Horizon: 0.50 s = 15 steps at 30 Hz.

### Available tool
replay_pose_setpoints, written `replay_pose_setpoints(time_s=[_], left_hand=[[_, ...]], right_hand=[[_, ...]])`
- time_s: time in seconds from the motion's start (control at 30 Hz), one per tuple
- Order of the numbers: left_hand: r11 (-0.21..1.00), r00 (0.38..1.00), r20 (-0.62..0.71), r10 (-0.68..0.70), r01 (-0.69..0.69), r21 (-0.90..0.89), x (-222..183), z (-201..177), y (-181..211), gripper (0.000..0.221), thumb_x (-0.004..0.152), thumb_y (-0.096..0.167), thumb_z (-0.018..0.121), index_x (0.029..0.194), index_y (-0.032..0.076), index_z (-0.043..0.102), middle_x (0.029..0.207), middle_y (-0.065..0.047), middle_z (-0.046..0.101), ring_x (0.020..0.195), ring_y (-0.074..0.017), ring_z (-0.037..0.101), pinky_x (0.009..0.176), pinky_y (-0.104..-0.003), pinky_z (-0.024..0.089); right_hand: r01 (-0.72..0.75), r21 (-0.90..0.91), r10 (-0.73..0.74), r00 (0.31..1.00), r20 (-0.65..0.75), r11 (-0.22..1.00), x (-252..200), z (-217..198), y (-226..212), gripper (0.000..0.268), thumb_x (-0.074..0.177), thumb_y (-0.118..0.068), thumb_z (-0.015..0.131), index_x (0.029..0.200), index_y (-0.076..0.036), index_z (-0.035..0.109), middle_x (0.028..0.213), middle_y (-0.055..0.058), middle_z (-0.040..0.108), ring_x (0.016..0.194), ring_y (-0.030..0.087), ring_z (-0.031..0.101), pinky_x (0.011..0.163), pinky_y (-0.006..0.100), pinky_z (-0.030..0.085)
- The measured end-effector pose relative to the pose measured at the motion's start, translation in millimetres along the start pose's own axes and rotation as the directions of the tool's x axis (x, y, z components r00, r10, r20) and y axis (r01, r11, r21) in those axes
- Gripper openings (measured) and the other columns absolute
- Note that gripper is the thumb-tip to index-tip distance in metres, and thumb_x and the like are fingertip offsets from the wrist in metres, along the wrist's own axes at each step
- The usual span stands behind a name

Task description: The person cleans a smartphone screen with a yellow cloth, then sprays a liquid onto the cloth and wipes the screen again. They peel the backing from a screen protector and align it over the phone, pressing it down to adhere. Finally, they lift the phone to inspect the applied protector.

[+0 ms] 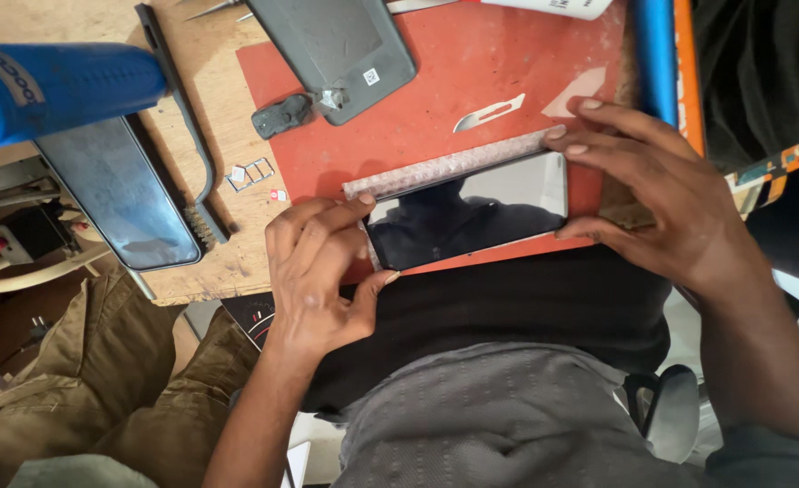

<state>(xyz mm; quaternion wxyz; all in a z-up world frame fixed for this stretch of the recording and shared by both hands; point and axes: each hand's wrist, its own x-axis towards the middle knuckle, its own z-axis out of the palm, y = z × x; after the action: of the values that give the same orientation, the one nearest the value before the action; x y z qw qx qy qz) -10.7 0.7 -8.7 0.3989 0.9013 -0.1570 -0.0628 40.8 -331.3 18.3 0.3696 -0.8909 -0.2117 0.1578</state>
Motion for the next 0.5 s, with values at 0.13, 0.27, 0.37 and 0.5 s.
replay_pose_setpoints(time_s=[0.13,0.27,0.37,0.5], left_hand=[[0.993,0.996,-0.093,-0.001,-0.010,-0.119,-5,10,-3,0.053,0.078,0.019,0.088,0.112,0.010,0.048,0.135,-0.010,0.065,0.123,-0.0331,0.055,0.109,-0.047,0.037],[0.989,0.996,-0.086,0.013,-0.026,-0.143,-9,11,-8,0.058,0.079,0.018,0.088,0.117,0.011,0.046,0.137,-0.012,0.065,0.125,-0.0338,0.055,0.110,-0.047,0.036],[0.989,0.996,-0.087,-0.002,-0.011,-0.148,-11,10,-7,0.059,0.077,0.018,0.088,0.118,0.010,0.046,0.138,-0.012,0.064,0.125,-0.0335,0.054,0.111,-0.047,0.036],[0.989,0.995,-0.099,-0.018,0.003,-0.151,-11,9,-4,0.059,0.075,0.014,0.087,0.118,0.010,0.047,0.138,-0.010,0.063,0.125,-0.0328,0.053,0.109,-0.047,0.036]], right_hand=[[-0.015,-0.025,0.016,1.000,0.012,1.000,2,-2,-4,0.081,0.069,-0.027,0.083,0.139,0.000,0.052,0.143,0.011,0.059,0.144,0.034,0.048,0.113,0.047,0.046],[-0.003,-0.107,0.006,1.000,0.028,0.994,-6,-3,-10,0.087,0.068,-0.031,0.084,0.143,-0.001,0.052,0.149,0.013,0.053,0.147,0.036,0.045,0.119,0.049,0.043],[-0.024,-0.192,0.028,0.999,0.021,0.981,-12,2,-16,0.091,0.067,-0.034,0.085,0.144,0.000,0.053,0.153,0.014,0.049,0.150,0.038,0.041,0.123,0.051,0.040],[-0.074,-0.259,0.078,0.997,0.003,0.963,-23,18,-22,0.094,0.067,-0.038,0.086,0.143,0.005,0.051,0.157,0.017,0.042,0.151,0.040,0.034,0.122,0.052,0.037]])
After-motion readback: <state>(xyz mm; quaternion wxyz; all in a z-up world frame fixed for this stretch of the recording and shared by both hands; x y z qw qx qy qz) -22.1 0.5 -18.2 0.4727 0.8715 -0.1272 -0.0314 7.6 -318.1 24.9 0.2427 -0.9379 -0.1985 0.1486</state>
